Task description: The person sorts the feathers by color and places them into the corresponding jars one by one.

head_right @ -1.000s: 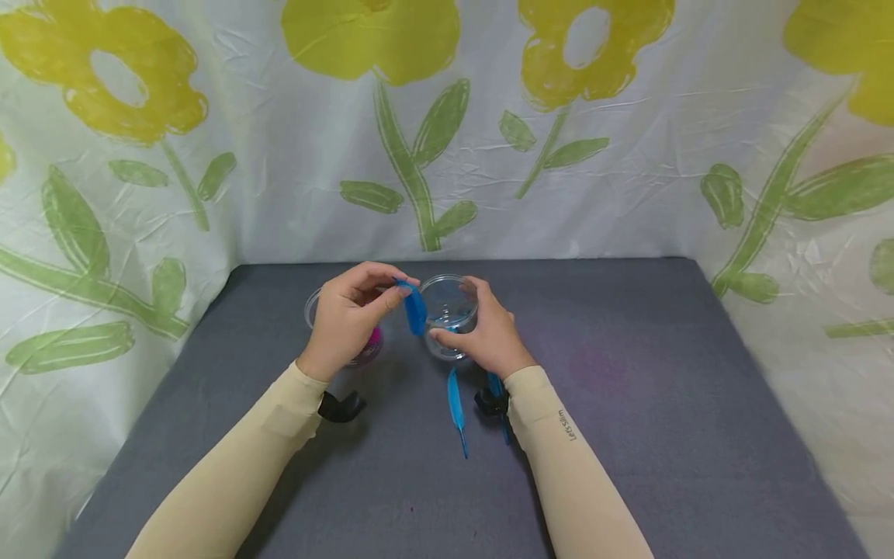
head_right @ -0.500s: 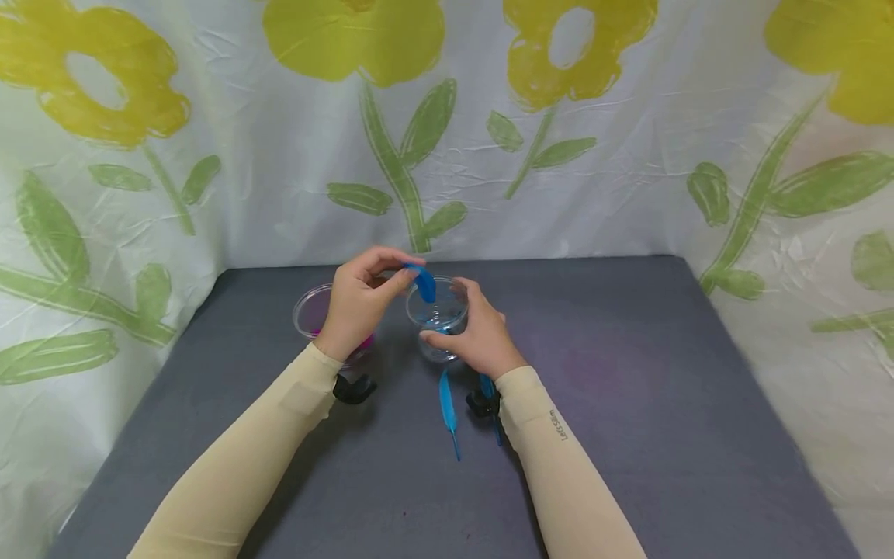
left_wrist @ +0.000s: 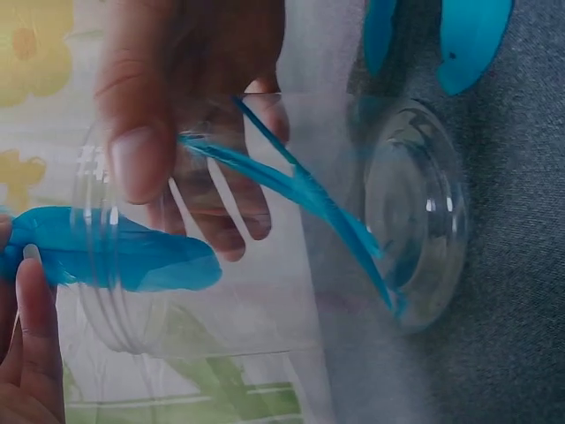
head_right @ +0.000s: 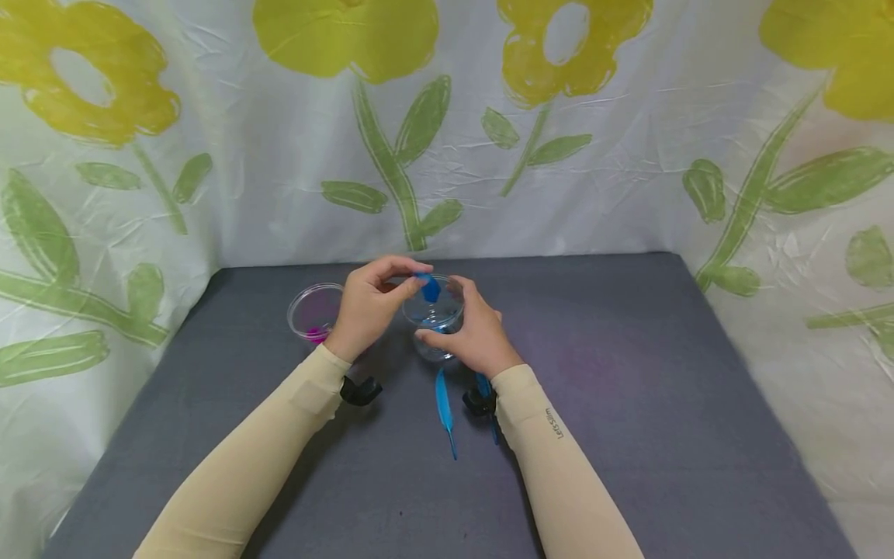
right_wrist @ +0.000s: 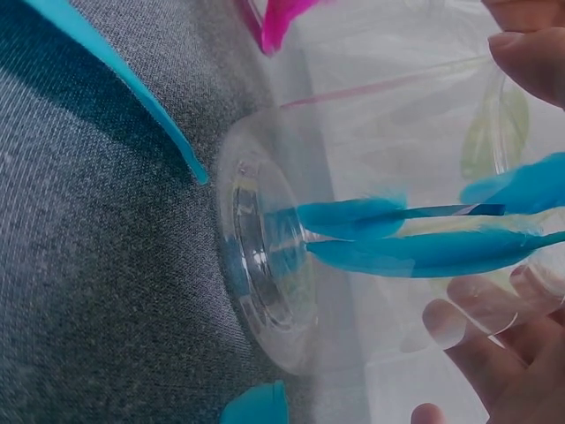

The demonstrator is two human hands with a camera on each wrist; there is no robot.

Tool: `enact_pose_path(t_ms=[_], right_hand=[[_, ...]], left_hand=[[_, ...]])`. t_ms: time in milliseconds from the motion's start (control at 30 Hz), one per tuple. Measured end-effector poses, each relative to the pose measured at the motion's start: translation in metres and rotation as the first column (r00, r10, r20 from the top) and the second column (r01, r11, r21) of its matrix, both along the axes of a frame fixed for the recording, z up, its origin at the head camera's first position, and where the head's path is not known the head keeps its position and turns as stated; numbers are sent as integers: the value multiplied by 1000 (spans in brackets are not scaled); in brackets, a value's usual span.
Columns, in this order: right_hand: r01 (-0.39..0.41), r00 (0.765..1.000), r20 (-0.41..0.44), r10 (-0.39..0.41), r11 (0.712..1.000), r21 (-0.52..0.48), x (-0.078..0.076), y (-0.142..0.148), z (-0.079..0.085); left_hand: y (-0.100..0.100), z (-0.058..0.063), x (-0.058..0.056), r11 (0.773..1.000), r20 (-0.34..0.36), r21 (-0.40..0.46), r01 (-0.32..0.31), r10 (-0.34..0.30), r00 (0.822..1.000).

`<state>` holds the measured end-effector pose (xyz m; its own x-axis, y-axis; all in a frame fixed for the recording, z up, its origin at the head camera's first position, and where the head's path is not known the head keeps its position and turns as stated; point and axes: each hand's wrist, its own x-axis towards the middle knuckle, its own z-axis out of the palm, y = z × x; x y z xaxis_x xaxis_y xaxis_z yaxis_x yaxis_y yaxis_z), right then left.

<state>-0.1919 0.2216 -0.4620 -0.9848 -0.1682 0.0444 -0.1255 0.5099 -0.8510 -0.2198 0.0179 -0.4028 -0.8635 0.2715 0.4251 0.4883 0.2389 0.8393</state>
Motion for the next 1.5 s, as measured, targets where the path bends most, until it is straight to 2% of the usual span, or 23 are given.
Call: enact_pose_path(t_ms=[333, 533, 900, 1300, 1400, 1500], right_hand=[[2, 1000, 17, -2, 1000, 13, 0, -3, 2], [7, 1000, 14, -7, 1000, 14, 0, -1, 2], [-2, 1000, 5, 2, 1000, 9, 0, 1, 0], [-9, 1000, -21, 9, 1000, 23, -2, 1, -1], [-20, 999, -28, 21, 1000, 21, -2, 2, 0], [-29, 999, -33, 29, 999, 21, -2, 3, 0]], left_hand=[[-5, -11, -2, 996, 26, -83, 23, -21, 999], [-8, -13, 0, 995, 37, -90, 43, -40, 999], [-12, -11, 9, 996, -35, -91, 10, -13, 999], [-18, -5, 28, 986, -112, -144, 87, -104, 988], [-20, -4, 36, 974, -142, -195, 114, -143, 979], [-22, -5, 43, 954, -187, -259, 152, -204, 961]])
